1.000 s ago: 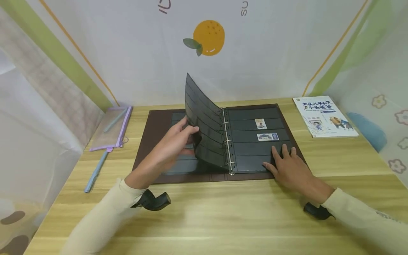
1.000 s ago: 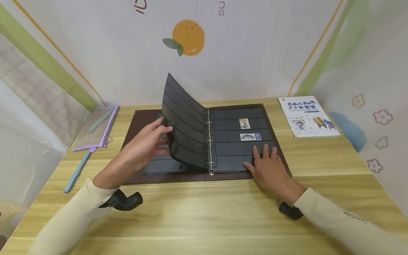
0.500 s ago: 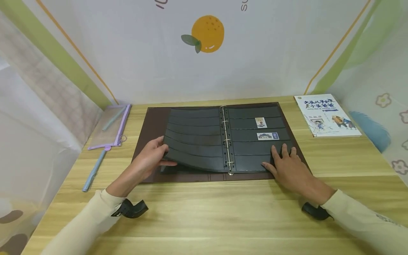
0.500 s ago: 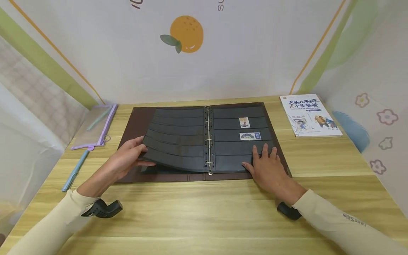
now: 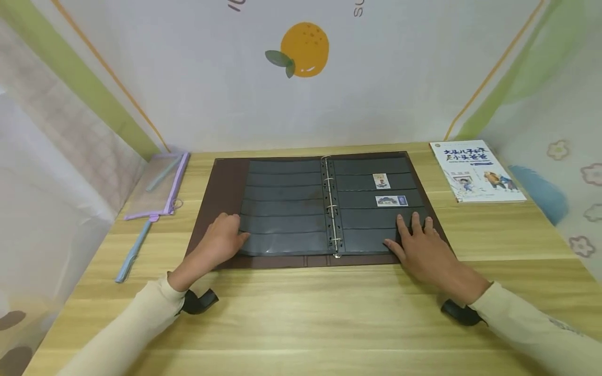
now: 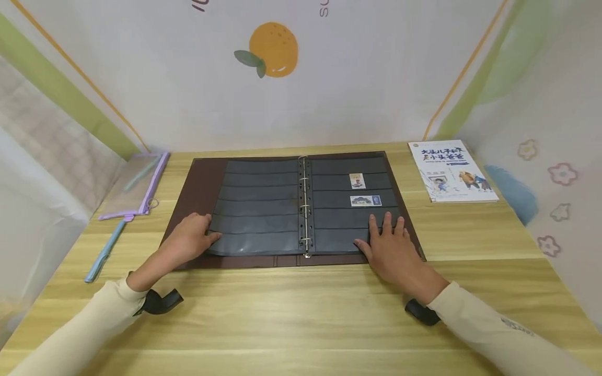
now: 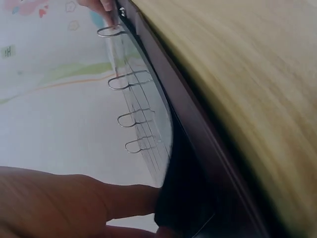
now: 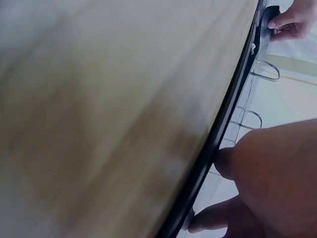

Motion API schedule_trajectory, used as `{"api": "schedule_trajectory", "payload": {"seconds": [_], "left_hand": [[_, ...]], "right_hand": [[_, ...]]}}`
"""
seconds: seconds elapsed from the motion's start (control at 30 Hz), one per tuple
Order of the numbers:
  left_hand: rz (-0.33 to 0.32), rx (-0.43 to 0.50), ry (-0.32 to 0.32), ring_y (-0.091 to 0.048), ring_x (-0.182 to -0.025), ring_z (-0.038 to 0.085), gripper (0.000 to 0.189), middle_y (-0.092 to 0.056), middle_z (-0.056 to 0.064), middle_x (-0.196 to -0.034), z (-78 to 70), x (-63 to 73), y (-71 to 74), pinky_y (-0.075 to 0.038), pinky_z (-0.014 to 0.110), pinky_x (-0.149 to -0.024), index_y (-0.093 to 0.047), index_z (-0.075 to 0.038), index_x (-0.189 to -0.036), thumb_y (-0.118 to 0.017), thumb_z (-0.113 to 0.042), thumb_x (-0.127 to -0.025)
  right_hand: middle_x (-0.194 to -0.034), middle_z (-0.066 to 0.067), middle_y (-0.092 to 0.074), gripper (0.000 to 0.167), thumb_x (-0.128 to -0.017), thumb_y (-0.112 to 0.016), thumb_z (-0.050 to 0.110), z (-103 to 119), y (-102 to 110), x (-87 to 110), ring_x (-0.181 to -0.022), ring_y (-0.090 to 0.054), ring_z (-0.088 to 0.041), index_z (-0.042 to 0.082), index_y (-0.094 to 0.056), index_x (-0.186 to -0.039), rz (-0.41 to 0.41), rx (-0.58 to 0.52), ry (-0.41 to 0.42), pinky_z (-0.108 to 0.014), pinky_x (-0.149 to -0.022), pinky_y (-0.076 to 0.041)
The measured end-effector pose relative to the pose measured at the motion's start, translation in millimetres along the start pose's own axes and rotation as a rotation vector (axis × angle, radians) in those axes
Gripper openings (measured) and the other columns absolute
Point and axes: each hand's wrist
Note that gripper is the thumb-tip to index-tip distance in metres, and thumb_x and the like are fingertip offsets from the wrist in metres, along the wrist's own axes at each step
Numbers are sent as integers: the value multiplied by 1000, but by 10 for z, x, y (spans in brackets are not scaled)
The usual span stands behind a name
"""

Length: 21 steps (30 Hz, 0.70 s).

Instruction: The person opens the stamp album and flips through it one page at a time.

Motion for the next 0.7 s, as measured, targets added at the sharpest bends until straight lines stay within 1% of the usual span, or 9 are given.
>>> {"api": "schedule_trajectory", "payload": {"seconds": [0.03,0.1,0.2,0.3,0.33,0.4,0.5,0.6,0.7], "left_hand": [[-14,-24,-6,-52,-79,31,24,-55,17,-76,-5,4,-7,-44,37,-66,-63,3,-81,-67,-14,-98],[-29,-35,-10,-46,-71,26,34,-48,12,-70,-8,14,-36,-40,33,-60,-57,-3,-67,-68,-15,-97],[-51,-78,-22,-45,-58,22,42,-50,16,-75,-37,36,-77,-37,28,-50,-57,-6,-59,-70,-20,-97],[-86,-160,-33,-45,-51,21,44,-52,22,-83,-85,61,-146,-35,27,-42,-60,-3,-60,-70,-26,-97],[-102,-203,-41,-49,-53,23,42,-53,25,-87,-111,63,-167,-38,28,-42,-65,2,-67,-70,-28,-97],[-129,-280,-74,-58,-70,32,44,-56,30,-99,-159,47,-216,-48,36,-49,-71,10,-90,-69,-33,-97],[-126,-320,-158,-57,-109,46,64,-52,37,-129,-239,-17,-285,-55,52,-78,-58,12,-133,-66,-40,-98],[-55,-238,-249,-37,-141,50,70,-39,32,-153,-302,-121,-330,-42,65,-102,-46,0,-150,-63,-45,-99],[23,-149,-295,-18,-153,48,73,-26,25,-164,-340,-224,-355,-30,72,-109,-38,-9,-157,-62,-47,-99]], "right_hand": [[-145,-50,-34,68,-106,-51,38,-2,4,0,-130,-32,-73,-12,-39,-149,-1,-3,1,-70,-103,-41],[-145,-49,-35,67,-105,-51,39,-4,18,2,-131,-33,-73,-11,-39,-149,-3,-10,2,-69,-103,-41],[-147,-47,-36,67,-105,-53,40,1,70,13,-134,-31,-71,-9,-42,-149,-13,-22,-1,-70,-106,-39],[-150,-45,-34,67,-104,-54,41,10,167,9,-138,-29,-67,-7,-42,-150,-19,-28,11,-71,-108,-35],[-150,-44,-34,67,-104,-54,41,3,208,-4,-139,-28,-66,-6,-42,-150,-22,-32,17,-72,-109,-34],[-150,-46,-32,68,-104,-54,41,-42,287,-58,-139,-27,-66,-6,-41,-150,-21,-36,26,-72,-109,-32],[-144,-48,-38,66,-104,-55,39,-165,373,-192,-136,-33,-66,-9,-44,-148,-36,-55,31,-73,-106,-35],[-136,-45,-49,62,-102,-58,36,-294,404,-349,-128,-47,-61,-11,-49,-143,-61,-86,24,-69,-99,-42],[-116,-36,-63,55,-102,-59,31,-397,403,-486,-110,-61,-51,-13,-54,-135,-52,-143,18,-62,-88,-49]]}}
Point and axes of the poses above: each hand's wrist, its own x-axis away from the middle knuckle, its own y-axis out of the back of the hand, z = x × y
